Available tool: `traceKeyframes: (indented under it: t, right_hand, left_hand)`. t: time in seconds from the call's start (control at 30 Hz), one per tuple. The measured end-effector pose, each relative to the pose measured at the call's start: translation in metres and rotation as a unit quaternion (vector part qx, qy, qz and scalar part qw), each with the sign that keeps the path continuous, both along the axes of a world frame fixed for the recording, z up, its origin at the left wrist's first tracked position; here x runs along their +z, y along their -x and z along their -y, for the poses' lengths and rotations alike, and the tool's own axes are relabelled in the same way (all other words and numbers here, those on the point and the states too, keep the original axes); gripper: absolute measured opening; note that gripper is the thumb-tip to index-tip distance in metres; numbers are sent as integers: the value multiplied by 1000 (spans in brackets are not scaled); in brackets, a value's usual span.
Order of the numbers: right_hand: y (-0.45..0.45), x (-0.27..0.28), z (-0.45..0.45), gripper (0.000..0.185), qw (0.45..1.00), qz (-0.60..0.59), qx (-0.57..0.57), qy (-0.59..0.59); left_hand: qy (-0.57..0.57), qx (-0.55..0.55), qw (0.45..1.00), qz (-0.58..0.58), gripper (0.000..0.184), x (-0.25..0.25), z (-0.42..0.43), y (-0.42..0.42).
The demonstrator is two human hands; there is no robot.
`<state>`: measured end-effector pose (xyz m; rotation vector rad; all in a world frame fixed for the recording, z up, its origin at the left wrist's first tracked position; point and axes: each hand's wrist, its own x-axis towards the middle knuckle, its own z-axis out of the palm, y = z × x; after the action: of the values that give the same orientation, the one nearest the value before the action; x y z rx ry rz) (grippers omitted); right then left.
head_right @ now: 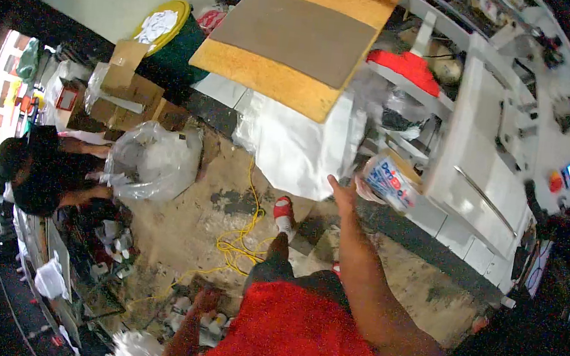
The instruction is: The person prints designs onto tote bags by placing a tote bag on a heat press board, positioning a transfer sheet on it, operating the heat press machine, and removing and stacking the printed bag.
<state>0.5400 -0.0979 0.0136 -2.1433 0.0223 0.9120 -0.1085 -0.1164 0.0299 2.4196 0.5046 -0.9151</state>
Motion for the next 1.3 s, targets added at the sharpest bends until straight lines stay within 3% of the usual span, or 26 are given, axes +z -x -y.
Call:
traceKeyframes:
  t: [0.03,0.07,0.1,0.17,0.2,0.27,0.33,0.37,0.4,0.47,0.5,0.57,0.6,0.67,0.7,0.77,0.8,0.87,0.9,0.97,1.0,1.07,1.2,1.23,1.27,1.3]
  right_hand:
    - [2,19,-20,98,999,-42,-10,-5]
    - [5,21,-37,97,996,-83,-20,-10]
    - [2,-74,-28,90,996,-50,-20,-74]
    - [17,-30,-50,84,985,-131,-64,-88]
    - [22,-6,-64,79,967,-201,-107,-114]
    - [28,-10,-76,77,966,-193,-160,-68]
    - [31,-27,-75,79,976,-53,-145,-153]
    - [32,-36,-74,79,976,-50,-155,-147]
    - [34,-43,-71,81,978,-68,-141,-137]
    - [34,-37,-69,83,979,-80,-141,-121]
    - [33,-17,-79,85,984,-100,-124,-75]
    - [30,-19,-75,92,986,-138,-88,-29]
    - [30,-15,-77,92,986,-137,-95,-31]
    - [38,-10,-85,80,997,20,-52,-56]
    - [39,-16,-86,80,996,22,-60,-58]
    - [40,-41,-86,105,975,147,47,161]
    - [40,-50,-84,105,976,149,39,156]
    - [44,-64,-83,95,982,116,-53,137]
    - [45,-74,-80,95,983,116,-58,131]
    - [41,-88,-72,70,971,120,-77,192]
    - [40,-76,-68,70,972,124,-79,185]
    - [39,-47,-60,54,905,359,32,225]
    - [26,8,-53,43,947,274,72,153]
    - [30,35,-49,42,993,108,-12,-38]
    - [33,56,-44,41,968,-62,-91,-227]
    - [38,67,-30,41,967,-54,-89,-231]
  left_hand:
    - [-94,48,994,-5,39,-1,-19,-21]
    - [9,251,968,14,47,23,-54,-58]
    - [109,444,889,28,55,49,-99,-107]
    - [70,390,911,117,72,-1,-161,-165]
    - [80,399,903,136,81,7,-195,-218]
    - [39,379,907,181,95,-36,-252,-293]
    - [202,503,796,267,99,-64,-299,-372]
    - [294,557,726,276,100,-62,-315,-406]
    - [305,551,730,268,100,-70,-326,-426]
    - [173,500,803,275,96,-81,-335,-455]
    - [181,492,807,272,96,-94,-337,-455]
    - [16,398,893,208,89,-121,-341,-445]
    - [17,391,896,209,89,-101,-340,-448]
    - [23,457,855,243,78,-58,-332,-437]
    - [-6,421,872,249,73,-60,-329,-423]
    - [-25,343,905,250,63,-65,-322,-381]
    - [-15,299,923,242,58,-64,-317,-354]
    - [31,180,952,245,52,-63,-317,-300]
    - [43,188,961,197,51,-52,-311,-277]
    - [53,196,974,105,51,-29,-304,-238]
    - [51,194,978,63,51,-20,-301,-224]
    - [38,198,978,50,51,-4,-293,-201]
    - [15,252,965,63,49,13,-278,-200]
    - [12,250,966,70,49,18,-273,-208]
    - [103,380,917,66,57,25,-266,-227]
    - [195,497,843,62,67,36,-258,-245]
